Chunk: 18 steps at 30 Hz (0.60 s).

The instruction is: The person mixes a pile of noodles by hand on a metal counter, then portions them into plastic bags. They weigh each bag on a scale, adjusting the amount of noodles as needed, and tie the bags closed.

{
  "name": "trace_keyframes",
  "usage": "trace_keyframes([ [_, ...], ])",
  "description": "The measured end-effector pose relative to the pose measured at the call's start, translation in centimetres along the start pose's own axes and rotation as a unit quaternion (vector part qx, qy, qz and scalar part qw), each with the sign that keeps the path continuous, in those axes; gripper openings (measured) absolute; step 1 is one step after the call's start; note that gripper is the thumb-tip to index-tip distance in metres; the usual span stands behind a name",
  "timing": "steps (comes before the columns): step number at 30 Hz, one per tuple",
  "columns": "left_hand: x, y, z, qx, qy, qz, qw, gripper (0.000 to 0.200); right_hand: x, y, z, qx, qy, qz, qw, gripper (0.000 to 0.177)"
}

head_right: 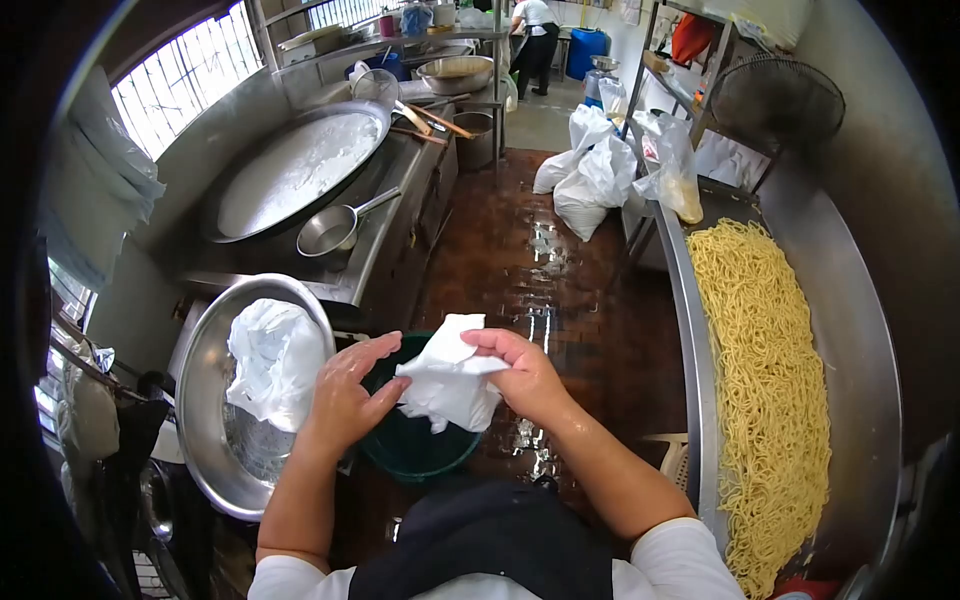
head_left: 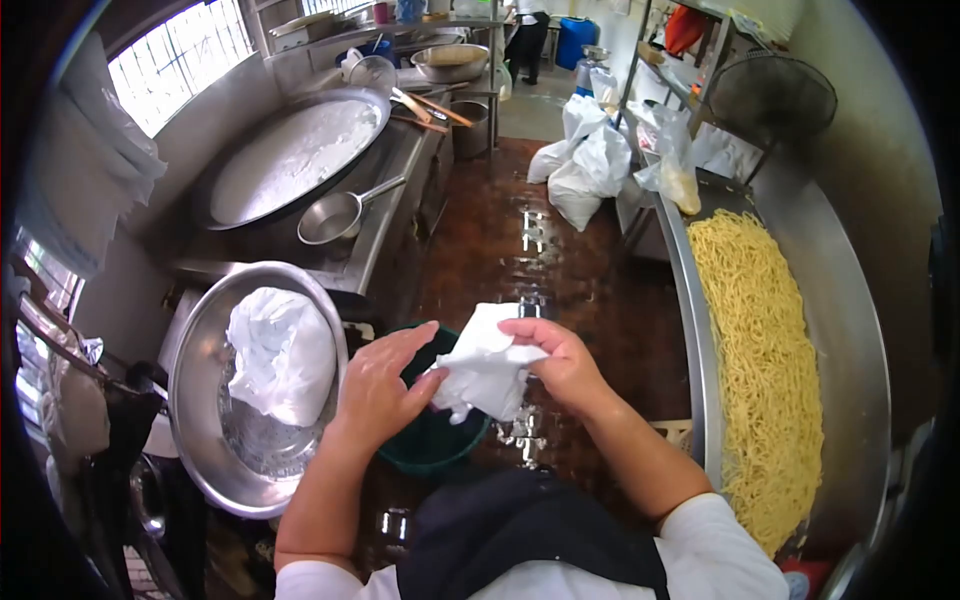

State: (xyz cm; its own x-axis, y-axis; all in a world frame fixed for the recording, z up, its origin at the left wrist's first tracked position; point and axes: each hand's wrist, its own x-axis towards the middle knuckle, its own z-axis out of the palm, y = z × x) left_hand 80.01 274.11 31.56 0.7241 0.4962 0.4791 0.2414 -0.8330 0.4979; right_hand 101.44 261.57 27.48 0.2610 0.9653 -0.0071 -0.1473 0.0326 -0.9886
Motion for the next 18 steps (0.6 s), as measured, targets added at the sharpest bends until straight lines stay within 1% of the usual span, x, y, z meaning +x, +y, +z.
trace_keyframes([
  [1, -0.1, 0.6, 0.3, 0.002, -0.002, -0.003, 1.0, 0.043, -0.5, -0.2, -0.7, -0.004, 0.031, 0.025, 0.999, 0.034],
  [2, -0.1, 1.2, 0.6, -0.022, -0.013, -0.015, 1.0, 0.041, -1.0, 0.0, -1.5, 0.036, 0.043, 0.006, 0.998, 0.027],
  [3, -0.1, 1.8, 0.9, -0.047, -0.025, -0.027, 0.998, 0.039, -1.6, 0.0, -2.3, 0.04, 0.045, 0.008, 0.998, 0.027],
  [4, -0.2, 2.4, 1.4, -0.049, -0.013, -0.058, 0.997, 0.036, -2.1, -0.3, -3.1, 0.061, 0.061, 0.015, 0.996, 0.025],
  [5, -0.5, 3.0, 2.1, -0.047, -0.016, -0.062, 0.997, 0.036, -2.5, -0.4, -3.9, 0.08, 0.075, 0.022, 0.994, 0.024],
  [7, -1.2, 4.1, 3.3, -0.168, -0.002, -0.16, 0.973, 0.037, -3.2, -0.4, -5.3, 0.1, 0.068, 0.035, 0.992, 0.027],
  [8, -1.2, 5.4, 3.4, -0.114, -0.016, -0.132, 0.985, 0.04, -3.5, -0.4, -5.8, 0.103, 0.07, 0.032, 0.992, 0.027],
  [9, -1.1, 6.1, 4.0, -0.042, 0.005, -0.086, 0.995, 0.043, -3.6, -0.4, -6.1, 0.106, 0.069, 0.03, 0.991, 0.028],
  [10, -1.1, 6.4, 4.6, -0.001, 0.008, -0.072, 0.997, 0.042, -3.9, -0.7, -6.3, 0.097, 0.074, 0.028, 0.992, 0.025],
  [11, -1.2, 6.4, 5.3, 0.042, 0.01, -0.059, 0.997, 0.041, -3.9, 0.1, -6.8, 0.122, 0.061, 0.025, 0.99, 0.027],
  [13, -1.4, 6.5, 5.9, 0.069, -0.014, -0.07, 0.995, 0.03, -4.0, 0.5, -7.4, 0.118, 0.047, 0.016, 0.992, 0.027],
  [15, -2.2, 6.4, 6.2, -0.011, -0.024, -0.132, 0.991, 0.024, -4.0, 0.8, -7.5, 0.13, 0.046, 0.047, 0.989, 0.025],
  [16, -2.6, 6.3, 6.2, -0.01, -0.023, -0.128, 0.992, 0.02, -3.8, 1.1, -7.4, 0.145, 0.047, 0.047, 0.987, 0.024],
  [18, -3.6, 6.5, 5.4, -0.019, -0.028, -0.151, 0.988, 0.019, -3.5, 1.9, -7.0, 0.173, 0.065, 0.045, 0.982, 0.021],
])
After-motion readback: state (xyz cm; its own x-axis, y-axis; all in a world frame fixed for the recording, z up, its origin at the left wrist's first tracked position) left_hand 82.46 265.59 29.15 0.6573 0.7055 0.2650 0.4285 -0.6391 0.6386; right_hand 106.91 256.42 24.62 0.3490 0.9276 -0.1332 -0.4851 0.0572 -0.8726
